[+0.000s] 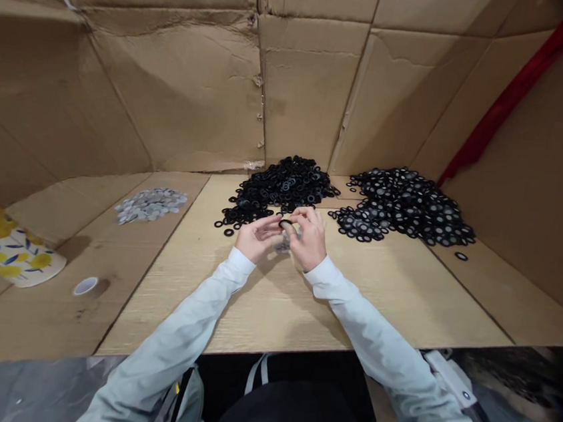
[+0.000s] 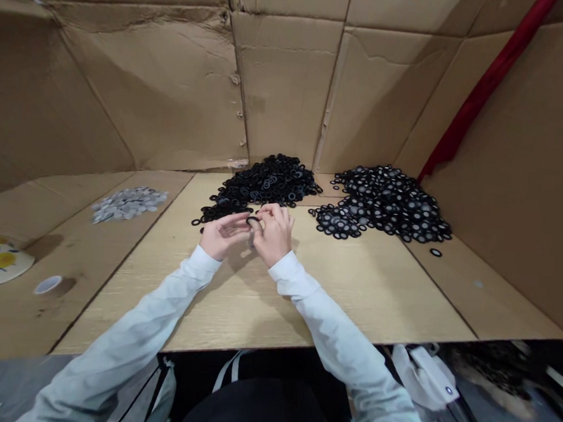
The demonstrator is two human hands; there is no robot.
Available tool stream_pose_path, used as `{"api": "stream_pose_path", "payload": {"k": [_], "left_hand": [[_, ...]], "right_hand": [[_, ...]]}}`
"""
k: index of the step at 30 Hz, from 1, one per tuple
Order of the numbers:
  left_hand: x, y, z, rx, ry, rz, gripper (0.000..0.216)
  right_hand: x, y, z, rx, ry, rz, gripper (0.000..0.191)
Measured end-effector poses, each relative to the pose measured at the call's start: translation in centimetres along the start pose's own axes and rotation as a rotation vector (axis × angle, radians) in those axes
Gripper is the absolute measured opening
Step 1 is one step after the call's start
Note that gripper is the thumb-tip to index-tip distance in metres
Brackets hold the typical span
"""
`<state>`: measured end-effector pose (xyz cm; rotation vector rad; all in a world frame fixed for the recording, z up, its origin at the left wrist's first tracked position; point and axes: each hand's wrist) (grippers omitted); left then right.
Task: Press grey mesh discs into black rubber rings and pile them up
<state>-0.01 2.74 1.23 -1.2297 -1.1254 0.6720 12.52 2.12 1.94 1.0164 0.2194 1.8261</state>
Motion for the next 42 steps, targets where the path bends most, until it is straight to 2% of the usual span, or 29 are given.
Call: {"api": "stream_pose_path", "payload": {"k": [3, 10, 14, 19, 21, 27, 33, 37, 42], "left_hand": [[0.1, -0.2, -0.1, -0.026, 0.056, 0.032, 0.053], [0.1, -1.2, 0.5, 0.041, 0.077, 0.01, 0.043], [0.1, -1.3, 0.8, 0.093, 0.085, 0.007, 0.043], [0.2, -1.1, 1.2, 0.29, 0.045, -0.017, 0.024], [0.2, -1.0, 1.3, 0.302, 0.035, -0.022, 0.021], [0.1, -0.7, 0.5, -0.042, -0.074, 0.025, 0.029], [0.1, -0.5, 0.3, -0.245, -0.005, 0.071, 0.03], [0.1, -0.5, 0.7, -0.134, 0.057, 0.082, 0.033], [0.1, -0.9, 0.8, 0.115, -0.007, 0.097, 0.028]], "right_hand": [[0.2, -0.3, 0.2, 0.117, 0.016, -0.015, 0.008], [0.5, -1.0, 0.0, 0.261, 0.084, 0.005, 0.008], [0.3, -0.8, 0.0, 0.187, 0.095, 0.001, 0.008], [-0.3, -0.1, 0.2, -0.057, 0.131, 0.102, 0.011], [-0.3, -0.1, 0.2, -0.028, 0.134, 0.125, 0.012], [0.4, -0.8, -0.3, 0.53, 0.2, 0.001, 0.012], [0.7, -0.8, -0.2, 0.624, 0.147, -0.094, 0.012], [0.7, -1.0, -0.2, 0.604, 0.148, -0.078, 0.009], [0.6, -1.5, -0.8, 0.533, 0.14, -0.018, 0.005]]}}
Point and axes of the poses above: each hand's wrist, its own x-axis towards the middle knuckle, its own z-axis out of the back of the hand, y = z × x, and after that the axes turned 14 degrees about y, right-handed
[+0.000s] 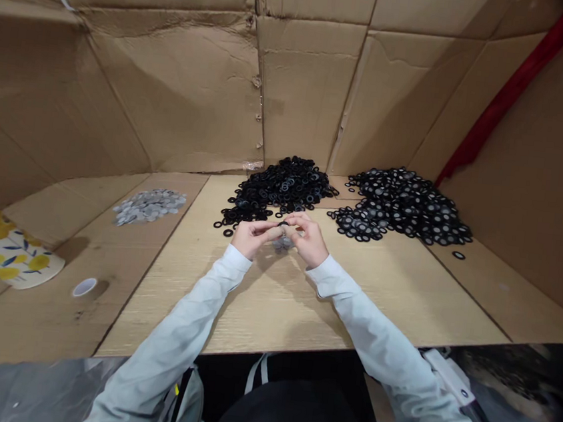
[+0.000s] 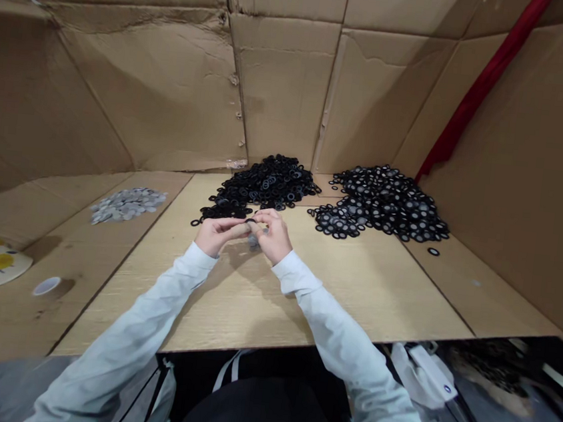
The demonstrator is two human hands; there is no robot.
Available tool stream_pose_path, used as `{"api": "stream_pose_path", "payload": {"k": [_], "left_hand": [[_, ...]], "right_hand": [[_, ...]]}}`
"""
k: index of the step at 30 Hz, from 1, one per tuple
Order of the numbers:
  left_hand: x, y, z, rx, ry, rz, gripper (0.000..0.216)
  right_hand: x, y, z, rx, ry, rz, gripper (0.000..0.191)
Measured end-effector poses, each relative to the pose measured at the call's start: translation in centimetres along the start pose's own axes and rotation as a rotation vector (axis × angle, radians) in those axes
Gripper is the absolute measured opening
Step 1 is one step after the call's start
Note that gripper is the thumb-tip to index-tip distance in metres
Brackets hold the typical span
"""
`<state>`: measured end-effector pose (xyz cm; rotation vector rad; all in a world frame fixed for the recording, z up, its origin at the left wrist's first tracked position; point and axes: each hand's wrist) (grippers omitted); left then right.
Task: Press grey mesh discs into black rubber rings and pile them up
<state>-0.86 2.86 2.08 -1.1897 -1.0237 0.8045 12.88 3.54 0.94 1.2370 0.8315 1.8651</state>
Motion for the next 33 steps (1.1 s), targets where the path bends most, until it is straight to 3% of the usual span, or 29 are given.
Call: {"api": "stream_pose_path", "payload": {"k": [12, 25, 33], "left_hand": [[-0.3, 1.3, -1.1, 0.035, -0.22, -0.126, 0.024], [-0.3, 1.0, -1.7, -0.138, -0.107, -0.087, 0.024], [-0.7, 1.4, -1.9, 0.022, -0.194, -0.152, 0.026]], "right_hand": [[-0.6, 0.9, -0.5, -0.348, -0.115, 0.017, 0.004], [-0.7, 1.1, -0.7, -0.379, -0.13, 0.014, 0.007], [-0.9, 1.5, -1.0, -0.452, -0.153, -0.005, 0.008]]}}
Point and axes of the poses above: each hand's wrist, its own x-axis towards the middle knuckle, its own z-axis out of the back of the hand, y = z × x, and after that the axes turned 14 degrees about y, right-handed
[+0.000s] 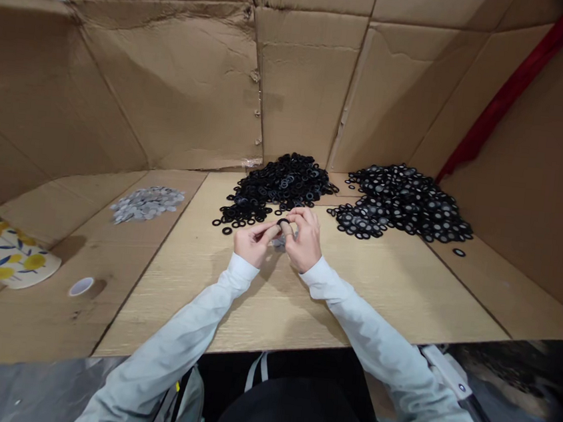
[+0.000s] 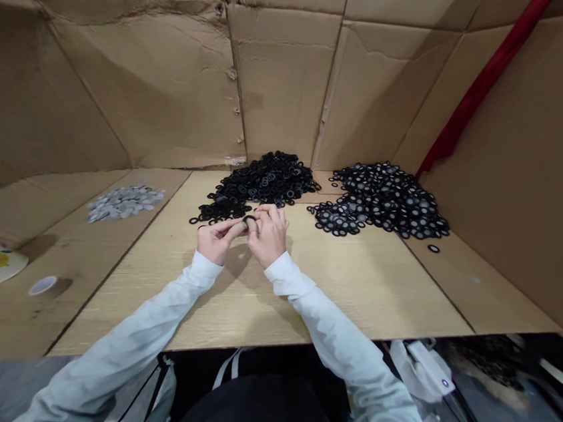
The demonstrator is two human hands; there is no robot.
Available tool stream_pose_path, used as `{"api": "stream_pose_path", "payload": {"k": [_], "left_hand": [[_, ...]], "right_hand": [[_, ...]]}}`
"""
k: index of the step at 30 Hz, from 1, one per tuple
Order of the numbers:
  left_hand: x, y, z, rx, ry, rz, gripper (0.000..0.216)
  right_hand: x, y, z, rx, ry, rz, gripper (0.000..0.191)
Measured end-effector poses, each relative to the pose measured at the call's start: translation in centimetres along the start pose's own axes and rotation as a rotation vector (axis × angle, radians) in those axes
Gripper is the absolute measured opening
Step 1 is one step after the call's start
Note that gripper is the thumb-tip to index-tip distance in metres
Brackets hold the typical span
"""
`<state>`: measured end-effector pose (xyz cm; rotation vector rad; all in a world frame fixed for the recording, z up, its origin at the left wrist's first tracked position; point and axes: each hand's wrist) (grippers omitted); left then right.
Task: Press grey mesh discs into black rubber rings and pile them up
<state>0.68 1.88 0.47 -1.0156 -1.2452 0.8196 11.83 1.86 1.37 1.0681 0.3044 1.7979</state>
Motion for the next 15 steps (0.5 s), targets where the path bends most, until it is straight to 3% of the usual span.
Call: {"api": "stream_pose_path", "payload": {"k": [9, 15], "left_hand": [[0.43, -0.47, -0.17, -0.175, -0.017, 0.104, 0.026], [0.42, -0.41, -0.28, -0.205, -0.007, 0.112, 0.027]], "right_hand": [[0.24, -0.28, 0.04, 0.159, 0.105, -0.003, 0.009], [0.33, -0.43, 0.12, 0.148, 0.121, -0.023, 0.008]]}}
Point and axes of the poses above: each hand's wrist, its own x-axis towards the middle knuckle, its own z-axis out of the back of the hand, y = z × x, and after that the axes turned 14 degrees about y, right-handed
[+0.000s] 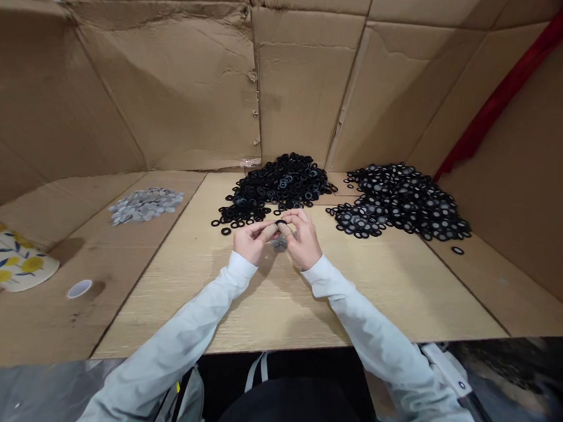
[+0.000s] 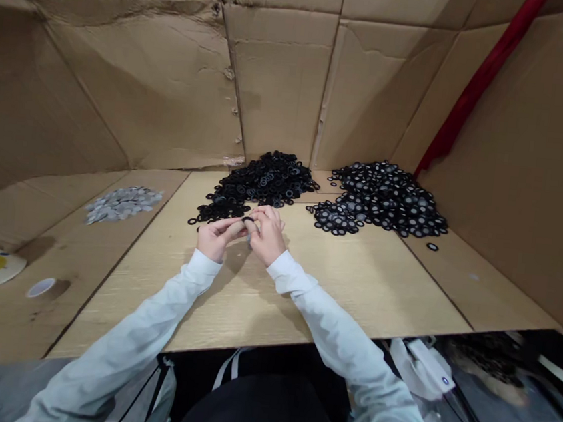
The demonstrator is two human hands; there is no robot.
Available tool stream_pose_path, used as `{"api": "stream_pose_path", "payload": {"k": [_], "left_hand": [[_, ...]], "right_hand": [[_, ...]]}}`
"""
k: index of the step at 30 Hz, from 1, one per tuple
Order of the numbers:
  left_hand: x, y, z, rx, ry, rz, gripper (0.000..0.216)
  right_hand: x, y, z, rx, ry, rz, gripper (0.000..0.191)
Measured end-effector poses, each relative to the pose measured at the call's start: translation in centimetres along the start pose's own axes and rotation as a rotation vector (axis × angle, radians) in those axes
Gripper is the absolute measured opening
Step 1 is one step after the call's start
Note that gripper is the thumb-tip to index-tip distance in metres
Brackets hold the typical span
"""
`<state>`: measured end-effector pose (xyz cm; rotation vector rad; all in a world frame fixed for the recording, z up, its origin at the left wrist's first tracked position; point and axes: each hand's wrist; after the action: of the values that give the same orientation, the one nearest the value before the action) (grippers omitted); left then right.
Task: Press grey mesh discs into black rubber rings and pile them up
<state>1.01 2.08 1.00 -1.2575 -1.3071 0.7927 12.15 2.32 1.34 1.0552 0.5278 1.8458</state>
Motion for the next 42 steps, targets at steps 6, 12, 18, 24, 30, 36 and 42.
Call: {"api": "stream_pose_path", "payload": {"k": [6, 12, 18, 24, 30, 36, 42], "left_hand": [[0.1, -0.5, 0.2, 0.086, 0.014, -0.082, 0.032], [0.3, -0.6, 0.6, 0.152, 0.051, -0.07, 0.025], [0.7, -1.0, 1.0, -0.123, 0.016, 0.12, 0.032], [0.6, -0.8, 0.7, -0.176, 0.004, 0.165, 0.031], [0.3, 0.0, 0.8, -0.021, 0.03, 0.095, 0.033], [0.4, -0.1, 0.7, -0.027, 0.004, 0.033, 0.036], [0.3, -0.3, 0.8, 0.004, -0.017, 0.025, 0.037]], "right_hand": [[0.0, -0.3, 0.1, -0.028, -0.041, -0.011, 0.006], [-0.1, -0.3, -0.1, -0.033, 0.003, 0.003, 0.007], [-0.3, 0.2, 0.0, -0.042, 0.053, 0.027, 0.008], [-0.3, -0.2, -0.4, -0.119, -0.01, -0.018, 0.008], [-0.2, -0.9, -0.7, -0.115, -0.059, -0.053, 0.006], [0.4, -1.4, -0.6, 0.157, -0.008, -0.022, 0.009], [0.1, -1.1, -0.2, -0.131, 0.027, 0.044, 0.006]]}}
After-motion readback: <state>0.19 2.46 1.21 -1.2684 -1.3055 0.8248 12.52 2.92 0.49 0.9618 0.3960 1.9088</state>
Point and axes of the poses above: each hand's wrist, its own x-axis towards the middle knuckle, its own z-axis out of the back of the hand, y = z × x, and after that the axes turned 14 degrees about y, right-handed
